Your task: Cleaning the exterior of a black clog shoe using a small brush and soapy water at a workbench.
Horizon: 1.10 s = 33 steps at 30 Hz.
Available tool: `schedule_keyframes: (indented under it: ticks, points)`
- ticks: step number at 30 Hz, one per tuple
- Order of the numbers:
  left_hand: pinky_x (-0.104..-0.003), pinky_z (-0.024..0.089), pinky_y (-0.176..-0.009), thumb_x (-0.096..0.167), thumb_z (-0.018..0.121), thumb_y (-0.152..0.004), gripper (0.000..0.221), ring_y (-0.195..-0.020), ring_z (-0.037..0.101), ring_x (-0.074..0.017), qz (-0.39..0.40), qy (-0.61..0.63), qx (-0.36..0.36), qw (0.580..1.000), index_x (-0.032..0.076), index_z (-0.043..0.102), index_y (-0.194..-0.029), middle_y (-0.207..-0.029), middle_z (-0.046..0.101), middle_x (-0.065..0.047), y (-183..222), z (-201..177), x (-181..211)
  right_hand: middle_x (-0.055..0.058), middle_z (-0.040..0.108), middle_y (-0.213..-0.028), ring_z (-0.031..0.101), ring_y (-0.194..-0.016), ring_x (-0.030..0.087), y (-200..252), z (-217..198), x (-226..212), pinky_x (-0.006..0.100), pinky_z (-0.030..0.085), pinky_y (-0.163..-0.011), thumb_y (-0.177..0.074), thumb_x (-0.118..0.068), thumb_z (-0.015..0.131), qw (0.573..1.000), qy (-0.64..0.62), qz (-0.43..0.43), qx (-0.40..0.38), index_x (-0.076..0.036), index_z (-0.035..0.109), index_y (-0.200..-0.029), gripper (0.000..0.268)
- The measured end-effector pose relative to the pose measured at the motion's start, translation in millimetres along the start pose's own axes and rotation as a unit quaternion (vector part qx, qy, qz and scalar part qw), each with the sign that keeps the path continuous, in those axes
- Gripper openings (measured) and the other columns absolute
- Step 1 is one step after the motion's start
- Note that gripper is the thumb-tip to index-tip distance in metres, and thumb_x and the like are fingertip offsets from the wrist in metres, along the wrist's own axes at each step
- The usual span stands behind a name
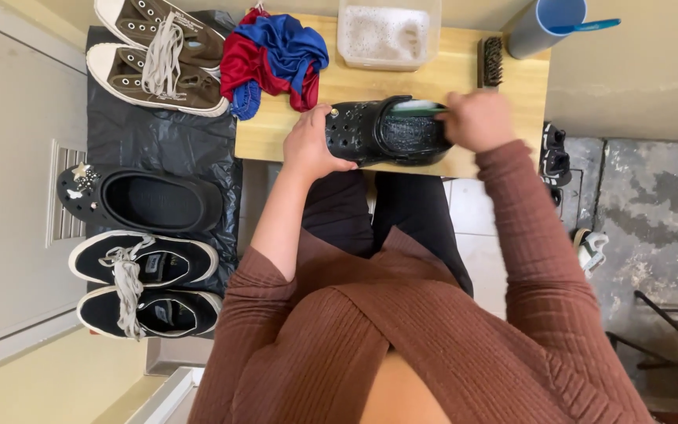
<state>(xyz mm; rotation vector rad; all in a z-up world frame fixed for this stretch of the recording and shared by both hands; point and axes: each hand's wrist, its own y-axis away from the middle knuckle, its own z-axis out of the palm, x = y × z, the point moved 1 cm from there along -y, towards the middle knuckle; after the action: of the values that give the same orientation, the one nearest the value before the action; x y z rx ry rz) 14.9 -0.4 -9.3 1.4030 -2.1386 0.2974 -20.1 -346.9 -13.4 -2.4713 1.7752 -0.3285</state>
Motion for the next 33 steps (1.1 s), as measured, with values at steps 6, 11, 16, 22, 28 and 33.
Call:
schedule_keyframes:
  ticks: [6,11,16,22,28,33]
  points:
    - [-0.045,0.046,-0.103,0.051,0.103,-0.052,0.114,-0.134,0.048,-0.0317,0.020,-0.005,0.013,1.000,0.008,0.045,-0.140,-0.144,0.053,-0.010,-2,5,-2,-0.006,0.041,-0.053,0.046,-0.053,0.016,-13,-18,-8,0.030,0.044,-0.044,-0.096,-0.012,0.069,1.000,-0.003,-0.012,0.020,-0.017,0.053,-0.068,0.032]
    - [-0.037,0.040,-0.117,0.051,0.099,-0.044,0.117,-0.138,0.048,-0.0277,0.013,-0.023,0.017,1.000,0.012,0.041,-0.138,-0.144,0.052,-0.011,1,6,-3,0.000,0.049,-0.058,0.061,-0.060,0.023,-14,30,-17,0.036,0.051,-0.055,-0.082,-0.033,0.074,0.980,0.010,-0.049,0.192,-0.022,0.054,-0.071,0.025]
    - [-0.036,0.041,-0.117,0.052,0.098,-0.043,0.118,-0.138,0.047,-0.0253,-0.003,-0.036,0.010,0.999,0.013,0.042,-0.139,-0.144,0.053,-0.008,-3,5,-3,-0.001,0.044,-0.058,0.059,-0.061,0.023,-6,-2,13,0.035,0.050,-0.056,-0.075,-0.035,0.079,0.986,0.054,-0.025,0.154,-0.021,0.051,-0.072,0.031]
    - [-0.049,0.051,-0.093,0.051,0.103,-0.054,0.113,-0.134,0.047,-0.0331,-0.010,-0.045,-0.008,0.999,0.006,0.042,-0.138,-0.147,0.051,-0.011,-4,2,6,-0.006,0.042,-0.046,0.036,-0.049,0.011,-39,-20,-40,0.023,0.036,-0.047,-0.093,-0.010,0.063,0.992,0.062,-0.031,0.101,-0.018,0.055,-0.064,0.031]
    - [-0.047,0.051,-0.093,0.051,0.104,-0.047,0.113,-0.128,0.050,-0.0330,-0.009,-0.061,0.004,0.998,0.007,0.045,-0.134,-0.143,0.054,-0.009,-8,12,2,-0.006,0.033,-0.052,0.040,-0.058,0.014,-25,-14,-27,0.027,0.034,-0.045,-0.090,-0.007,0.070,0.995,0.025,-0.006,0.101,-0.017,0.047,-0.063,0.037]
    - [-0.043,0.046,-0.115,0.054,0.098,-0.047,0.123,-0.139,0.046,-0.0352,-0.015,-0.082,-0.029,0.996,0.006,0.038,-0.143,-0.149,0.047,-0.014,-3,11,-2,0.002,0.050,-0.063,0.057,-0.064,0.026,-31,22,-55,0.038,0.044,-0.058,-0.075,-0.022,0.068,0.965,-0.001,-0.089,0.248,-0.019,0.058,-0.067,0.013]
